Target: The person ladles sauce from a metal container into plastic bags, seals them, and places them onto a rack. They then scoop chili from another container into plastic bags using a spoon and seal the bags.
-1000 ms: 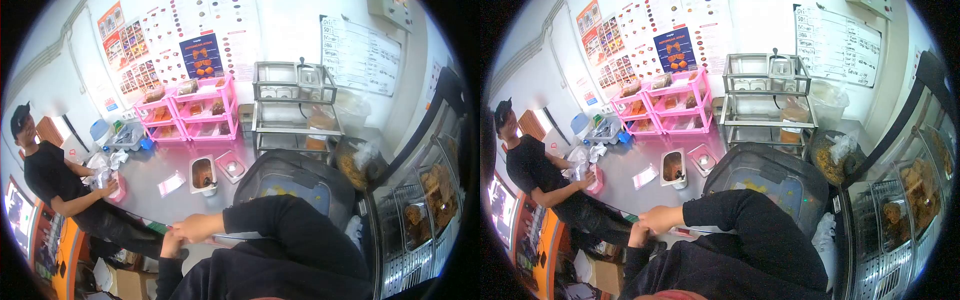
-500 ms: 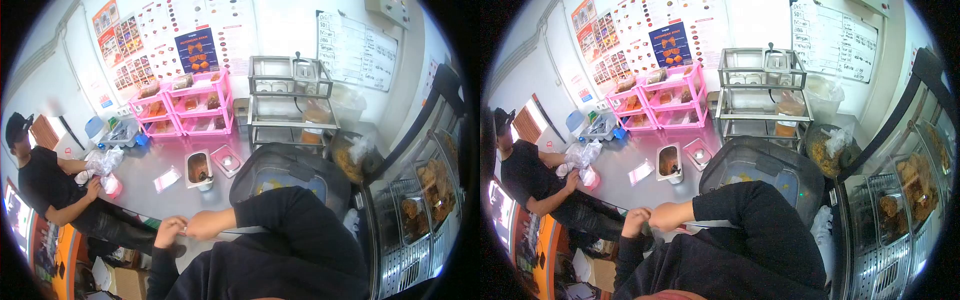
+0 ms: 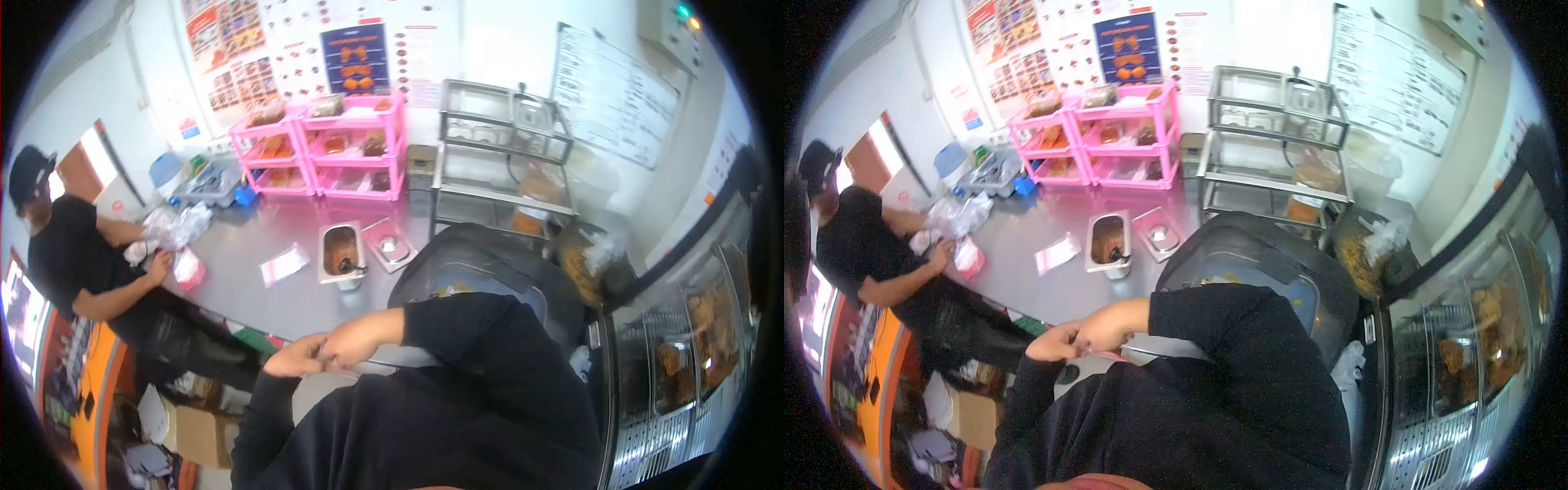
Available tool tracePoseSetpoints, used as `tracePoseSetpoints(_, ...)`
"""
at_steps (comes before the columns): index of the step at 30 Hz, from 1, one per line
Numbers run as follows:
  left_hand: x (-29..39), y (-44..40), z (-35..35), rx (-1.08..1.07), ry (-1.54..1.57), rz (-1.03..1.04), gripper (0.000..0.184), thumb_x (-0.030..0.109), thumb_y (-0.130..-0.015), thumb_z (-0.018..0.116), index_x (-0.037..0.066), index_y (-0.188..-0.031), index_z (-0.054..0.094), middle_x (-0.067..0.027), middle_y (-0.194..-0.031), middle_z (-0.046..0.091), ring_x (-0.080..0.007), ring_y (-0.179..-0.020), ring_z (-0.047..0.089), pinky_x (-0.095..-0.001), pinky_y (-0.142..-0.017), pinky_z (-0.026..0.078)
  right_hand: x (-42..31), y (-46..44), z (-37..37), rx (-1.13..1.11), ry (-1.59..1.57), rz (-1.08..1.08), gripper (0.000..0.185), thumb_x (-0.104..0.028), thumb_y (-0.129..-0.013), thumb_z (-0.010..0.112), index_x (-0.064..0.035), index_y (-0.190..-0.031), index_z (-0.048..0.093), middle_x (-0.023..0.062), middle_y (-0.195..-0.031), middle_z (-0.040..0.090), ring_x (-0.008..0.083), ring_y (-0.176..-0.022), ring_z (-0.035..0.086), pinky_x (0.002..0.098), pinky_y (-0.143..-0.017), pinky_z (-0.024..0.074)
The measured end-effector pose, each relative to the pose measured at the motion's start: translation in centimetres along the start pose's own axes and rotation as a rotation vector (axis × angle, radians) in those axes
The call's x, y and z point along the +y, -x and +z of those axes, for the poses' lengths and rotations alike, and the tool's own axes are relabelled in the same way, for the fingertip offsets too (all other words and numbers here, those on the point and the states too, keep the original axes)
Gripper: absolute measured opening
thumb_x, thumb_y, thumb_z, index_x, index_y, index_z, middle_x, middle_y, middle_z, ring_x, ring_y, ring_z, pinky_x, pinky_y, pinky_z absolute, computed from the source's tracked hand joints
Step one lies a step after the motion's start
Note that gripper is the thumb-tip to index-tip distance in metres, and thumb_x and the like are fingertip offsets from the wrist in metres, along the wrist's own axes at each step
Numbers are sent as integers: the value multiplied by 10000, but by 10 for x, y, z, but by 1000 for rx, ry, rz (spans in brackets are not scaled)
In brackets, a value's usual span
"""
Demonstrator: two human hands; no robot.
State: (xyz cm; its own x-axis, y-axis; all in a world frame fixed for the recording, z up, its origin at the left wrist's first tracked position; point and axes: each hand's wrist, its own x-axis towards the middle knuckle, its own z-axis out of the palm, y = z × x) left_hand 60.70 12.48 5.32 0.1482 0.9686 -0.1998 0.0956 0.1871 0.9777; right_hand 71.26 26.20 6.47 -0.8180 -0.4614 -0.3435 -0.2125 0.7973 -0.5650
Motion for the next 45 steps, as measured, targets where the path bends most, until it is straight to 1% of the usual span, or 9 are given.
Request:
tracePoseSetpoints(5,-30,-4,-16,-35,18,-5,508,-54,-651,565,-35,-1147,454,-41,-1047,549,-115,-966,495,-273,-856,389,-8,0,-11,-115,121,59,268,-188,-772,490,-75,-1009,544,156,-899,590,326,-851,557,412,-725,428)
tracePoseSetpoints(10,-37,5,-48,164,292,103,423,21,-676,562,-4,-1094,504,-42,-893,568,-114,-796,540,-242,-750,443,-15,20,-35,458,44,-91,288,-219,-746,534,-105,-1009,550,120,-937,575,288,-858,559,387,-732,440)
tracePoseSetpoints(14,-47,12,-73,382,399,283,419,58,-638,599,12,-1046,517,-34,-907,526,-143,-845,514,-325,-805,426,19,38,-69,910,95,190,337,-286,-714,590,-95,-990,557,121,-963,572,294,-893,556,393,-763,444)
tracePoseSetpoints(19,-87,-9,-111,445,933,312,420,135,-693,582,12,-1086,497,-85,-1017,518,-252,-972,492,-455,-887,389,83,37,-74,693,16,759,466,-303,-697,642,-57,-1052,468,169,-913,577,324,-875,561,390,-741,440)
tracePoseSetpoints(22,-99,-51,-130,369,1109,242,432,201,-734,555,20,-1119,481,-104,-1080,501,-304,-1071,444,-504,-907,373,102,20,-64,623,-69,760,491,-301,-690,649,-55,-1061,444,181,-878,585,334,-847,567,380,-731,437)
tracePoseSetpoints(27,-81,-101,-125,317,1104,94,374,223,-761,556,39,-1077,481,-76,-1054,501,-270,-1025,486,-506,-862,422,146,-9,-71,1012,-110,636,234,-187,-715,625,-34,-853,514,148,-712,589,312,-700,590,366,-631,458)
tracePoseSetpoints(30,-58,-103,-121,477,1121,147,235,201,-788,538,53,-966,498,-61,-1024,509,-238,-956,523,-482,-835,453,144,-35,-88,1318,-892,709,179,-207,-760,590,-40,-801,542,127,-703,593,294,-675,594,358,-636,460)
tracePoseSetpoints(35,-80,-86,-140,399,1155,118,253,212,-785,541,29,-958,520,-63,-954,543,-224,-901,543,-459,-862,446,155,-50,-71,1282,-306,707,241,-271,-818,538,-42,-845,607,146,-711,615,285,-676,594,355,-632,456)
tracePoseSetpoints(45,-100,-29,-168,386,1050,74,320,187,-809,514,19,-1081,513,-67,-1057,532,-203,-975,502,-395,-825,452,115,-78,-51,1137,-57,533,192,-271,-791,564,-109,-849,648,62,-778,624,258,-781,490,339,-708,425)
